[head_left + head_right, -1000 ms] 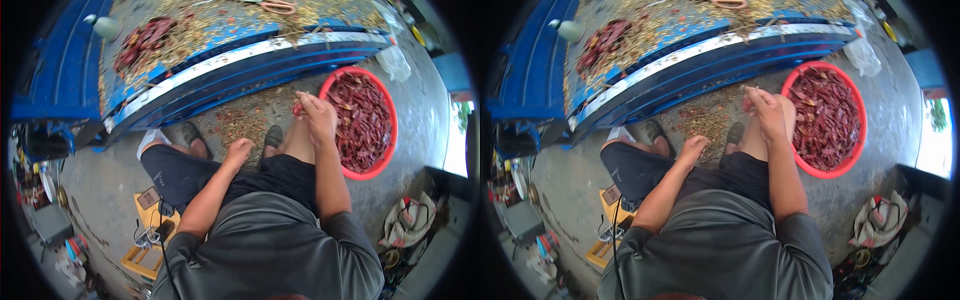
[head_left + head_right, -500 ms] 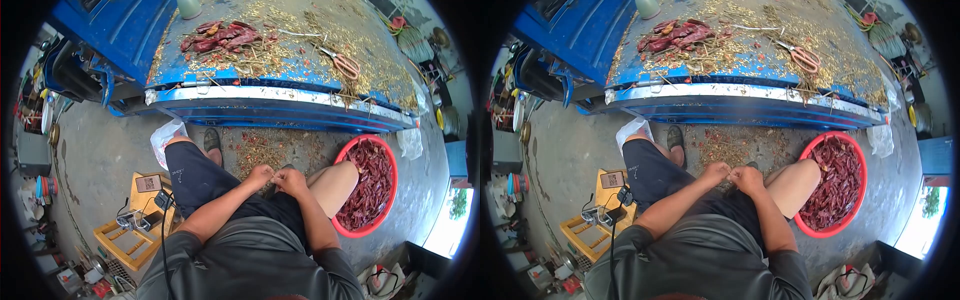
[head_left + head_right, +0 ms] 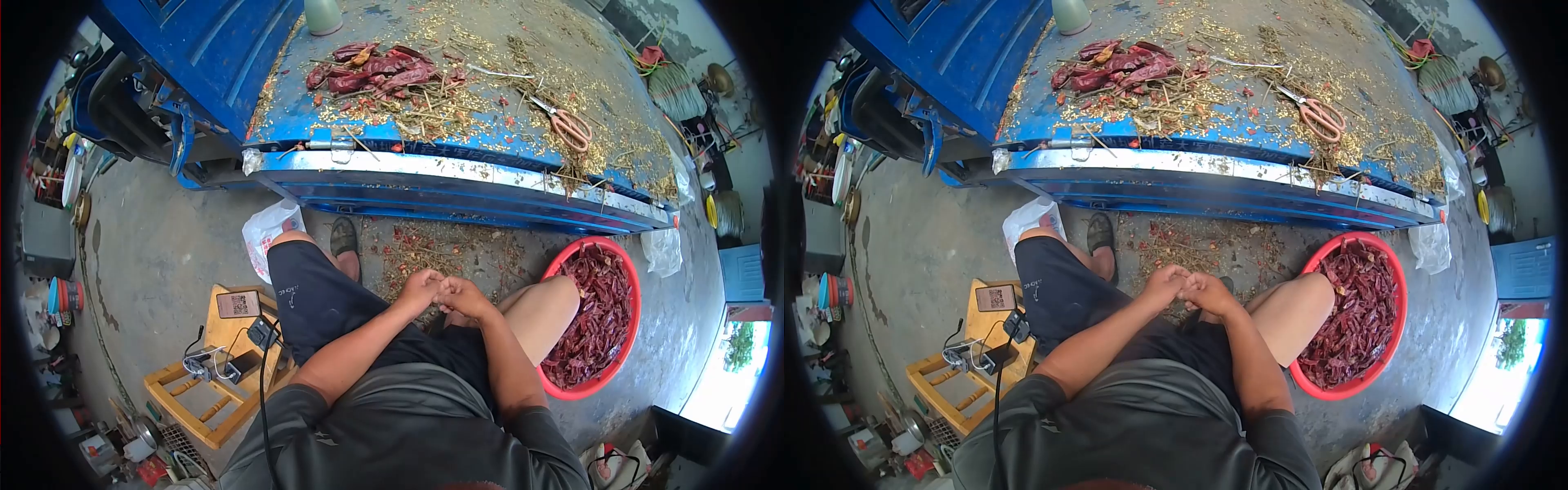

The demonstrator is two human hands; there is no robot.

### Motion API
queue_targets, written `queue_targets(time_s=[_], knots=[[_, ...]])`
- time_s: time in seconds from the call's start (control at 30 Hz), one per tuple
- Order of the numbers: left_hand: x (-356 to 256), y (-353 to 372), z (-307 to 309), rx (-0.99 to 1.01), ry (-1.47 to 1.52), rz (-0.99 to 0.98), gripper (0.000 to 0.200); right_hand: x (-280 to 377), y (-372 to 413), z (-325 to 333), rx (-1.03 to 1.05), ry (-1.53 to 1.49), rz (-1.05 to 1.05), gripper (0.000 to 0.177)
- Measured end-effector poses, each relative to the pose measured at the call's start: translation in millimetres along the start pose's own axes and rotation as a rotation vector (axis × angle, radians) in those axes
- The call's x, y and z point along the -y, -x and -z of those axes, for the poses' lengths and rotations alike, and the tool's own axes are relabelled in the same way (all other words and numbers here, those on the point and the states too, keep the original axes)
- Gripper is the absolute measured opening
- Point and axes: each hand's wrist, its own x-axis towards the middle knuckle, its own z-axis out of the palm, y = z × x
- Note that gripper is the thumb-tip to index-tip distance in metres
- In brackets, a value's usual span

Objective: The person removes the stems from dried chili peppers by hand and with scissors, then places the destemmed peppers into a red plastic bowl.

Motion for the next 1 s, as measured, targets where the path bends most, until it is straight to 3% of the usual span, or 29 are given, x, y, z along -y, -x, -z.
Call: queue_targets(time_s=[0.07, 0.13, 0.2, 0.33, 0.4, 0.6, 0.77, 0.83, 1.0], knots=[[-2.4, -0.1, -0.5, -0.04, 0.067, 0.005, 0.015, 6.3, 4.7, -0.5, -0.008, -0.001, -0.019, 0.01], [1.8, -2.3, 1.4, -0.024, -0.072, -0.047, 0.014, 11.6, 9.3, -2.0, -0.018, -0.007, -0.036, 0.012], [5.8, -1.1, 2.0, -0.016, -0.11, -0.034, 0.014, 12.1, 13.3, -0.5, -0.032, -0.2, -0.079, 0.011], [12.1, -3.1, -0.5, -0.029, -0.085, -0.084, 0.016, 9.5, 13.3, 0.5, -0.046, -0.312, -0.057, 0.015], [11.3, -1.9, 0.2, -0.019, -0.094, -0.043, 0.016, 11.1, 13.0, -1.4, -0.214, -0.365, -0.026, 0.02], [9.5, 2.2, -2.5, -0.006, -0.088, 0.026, 0.015, -7.6, 0.7, -4.1, -0.38, -0.238, -0.009, 0.021], [14.3, 4.6, -3.3, 0.026, -0.14, -0.003, 0.016, -11.9, -2.7, -4.1, -0.37, -0.302, -0.072, 0.028], [12.9, 5.8, -3.5, 0.052, -0.126, 0.084, 0.016, -9.2, -4.3, -3.1, -0.384, -0.314, -0.075, 0.03], [22.0, 4.1, -2.6, 0.1, -0.149, 0.079, 0.016, -19.2, -10.5, -1.2, -0.392, -0.196, -0.115, 0.038]])
